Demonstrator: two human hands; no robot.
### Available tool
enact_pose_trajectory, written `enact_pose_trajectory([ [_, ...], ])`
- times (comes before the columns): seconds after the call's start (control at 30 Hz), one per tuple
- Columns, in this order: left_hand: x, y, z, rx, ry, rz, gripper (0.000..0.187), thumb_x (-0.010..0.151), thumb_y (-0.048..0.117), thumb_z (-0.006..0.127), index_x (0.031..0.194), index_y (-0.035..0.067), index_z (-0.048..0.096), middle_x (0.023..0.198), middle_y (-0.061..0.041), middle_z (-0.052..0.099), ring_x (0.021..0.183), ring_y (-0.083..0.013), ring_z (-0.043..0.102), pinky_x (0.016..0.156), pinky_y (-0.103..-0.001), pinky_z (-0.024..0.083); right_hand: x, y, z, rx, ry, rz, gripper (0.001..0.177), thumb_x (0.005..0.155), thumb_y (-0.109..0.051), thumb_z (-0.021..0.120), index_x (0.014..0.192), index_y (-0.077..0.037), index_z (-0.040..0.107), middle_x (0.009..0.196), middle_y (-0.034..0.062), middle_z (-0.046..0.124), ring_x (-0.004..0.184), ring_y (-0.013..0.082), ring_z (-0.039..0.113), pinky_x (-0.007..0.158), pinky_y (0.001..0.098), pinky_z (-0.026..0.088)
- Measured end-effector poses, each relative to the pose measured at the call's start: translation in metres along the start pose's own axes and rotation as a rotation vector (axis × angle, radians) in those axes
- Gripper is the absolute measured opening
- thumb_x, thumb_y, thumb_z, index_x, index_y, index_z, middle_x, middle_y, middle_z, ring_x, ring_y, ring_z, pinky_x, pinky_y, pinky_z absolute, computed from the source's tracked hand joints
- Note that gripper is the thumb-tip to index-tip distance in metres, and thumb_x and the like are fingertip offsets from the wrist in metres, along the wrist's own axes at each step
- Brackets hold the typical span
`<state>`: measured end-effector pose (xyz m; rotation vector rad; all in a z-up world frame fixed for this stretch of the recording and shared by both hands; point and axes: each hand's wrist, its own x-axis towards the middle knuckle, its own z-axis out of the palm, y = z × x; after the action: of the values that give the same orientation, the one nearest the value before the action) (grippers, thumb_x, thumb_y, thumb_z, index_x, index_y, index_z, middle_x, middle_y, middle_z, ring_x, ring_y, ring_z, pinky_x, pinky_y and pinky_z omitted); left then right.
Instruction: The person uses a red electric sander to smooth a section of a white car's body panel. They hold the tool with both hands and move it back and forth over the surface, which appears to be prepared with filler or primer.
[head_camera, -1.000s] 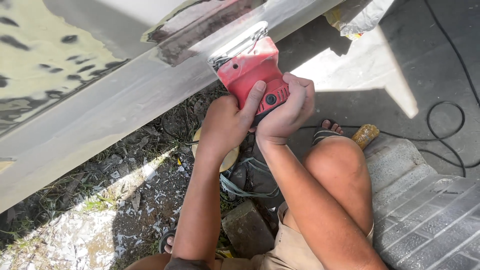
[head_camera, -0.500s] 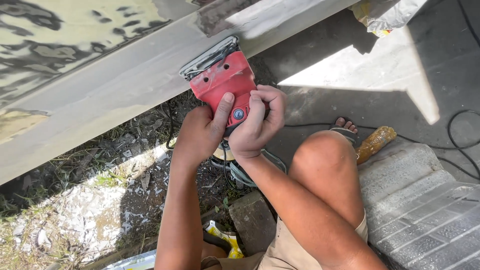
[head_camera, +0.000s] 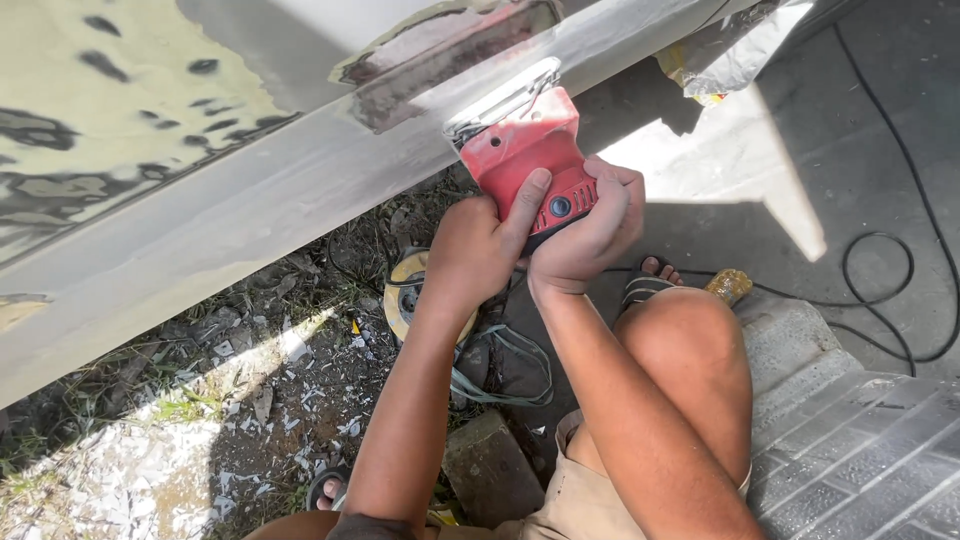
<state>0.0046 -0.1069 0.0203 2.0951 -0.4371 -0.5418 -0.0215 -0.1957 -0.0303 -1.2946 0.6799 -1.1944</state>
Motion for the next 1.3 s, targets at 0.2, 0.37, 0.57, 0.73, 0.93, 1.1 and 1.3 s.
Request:
enact_pose_trajectory([
  [0.2, -0.015, -0.015, -0.015, 0.067, -0.02, -0.045, 0.09, 0.093, 0.072, 0.034, 0.07, -0.006, 0.072, 0.072, -0.029, 0.07, 0.094, -0.0514, 0.069, 0.078, -0.056, 0.051, -0.024, 0.006, 0.003, -0.008, -0.015, 0.057, 0.019, 0.089, -0.025, 0.052, 0.082, -0.009, 0.059, 0.084, 0.0149, 0.06, 0.079, 0.0183, 0.06, 0.075, 0.0268, 0.044],
  [0.37, -0.039, -0.025, -0.034, 0.109, 0.03, -0.125, 0.09, 0.093, 0.072, 0.034, 0.07, -0.006, 0.073, 0.07, -0.029, 0.069, 0.091, -0.051, 0.07, 0.076, -0.054, 0.052, -0.055, 0.039, 0.003, -0.105, -0.065, -0.034, 0.017, 0.084, -0.024, 0.063, 0.085, -0.007, 0.06, 0.085, 0.0159, 0.06, 0.084, 0.0204, 0.063, 0.075, 0.0275, 0.045],
  [0.57, -0.061, -0.042, -0.048, 0.156, 0.062, -0.226, 0.089, 0.094, 0.072, 0.037, 0.071, -0.006, 0.072, 0.074, -0.03, 0.069, 0.095, -0.0517, 0.068, 0.077, -0.056, 0.051, -0.092, 0.088, 0.007, -0.143, -0.092, -0.2, 0.026, 0.078, -0.021, 0.078, 0.086, -0.006, 0.059, 0.089, 0.0149, 0.059, 0.09, 0.0245, 0.065, 0.083, 0.0323, 0.047],
  [0.73, -0.069, -0.063, -0.053, 0.156, 0.094, -0.249, 0.089, 0.098, 0.069, 0.036, 0.066, -0.008, 0.068, 0.068, -0.034, 0.061, 0.087, -0.0534, 0.067, 0.073, -0.056, 0.048, -0.115, 0.069, 0.014, -0.08, -0.094, -0.189, 0.025, 0.078, -0.019, 0.078, 0.086, -0.006, 0.058, 0.09, 0.0124, 0.058, 0.091, 0.026, 0.063, 0.087, 0.0356, 0.046],
  [0.93, -0.058, -0.068, -0.045, 0.114, 0.105, -0.228, 0.089, 0.099, 0.069, 0.037, 0.064, -0.007, 0.066, 0.064, -0.034, 0.059, 0.08, -0.052, 0.066, 0.071, -0.054, 0.048, -0.104, 0.064, 0.013, -0.054, -0.091, -0.155, 0.024, 0.08, -0.022, 0.077, 0.085, -0.008, 0.058, 0.09, 0.0121, 0.058, 0.09, 0.025, 0.063, 0.086, 0.035, 0.046],
  [1.1, -0.042, -0.051, -0.031, 0.067, 0.091, -0.145, 0.087, 0.097, 0.071, 0.037, 0.063, -0.004, 0.067, 0.064, -0.032, 0.06, 0.076, -0.0503, 0.066, 0.07, -0.053, 0.048, -0.076, 0.098, 0.006, -0.132, -0.084, -0.314, 0.031, 0.079, -0.025, 0.081, 0.084, -0.006, 0.058, 0.09, 0.0124, 0.057, 0.089, 0.0254, 0.064, 0.083, 0.0341, 0.046],
  [1.3, -0.029, -0.044, -0.022, 0.025, 0.087, -0.101, 0.089, 0.096, 0.07, 0.037, 0.066, -0.008, 0.067, 0.068, -0.036, 0.061, 0.082, -0.0544, 0.066, 0.07, -0.056, 0.046, -0.048, 0.076, 0.0, -0.154, -0.085, -0.333, 0.025, 0.082, -0.023, 0.078, 0.082, -0.004, 0.061, 0.087, 0.0159, 0.057, 0.085, 0.0281, 0.066, 0.077, 0.0335, 0.046],
])
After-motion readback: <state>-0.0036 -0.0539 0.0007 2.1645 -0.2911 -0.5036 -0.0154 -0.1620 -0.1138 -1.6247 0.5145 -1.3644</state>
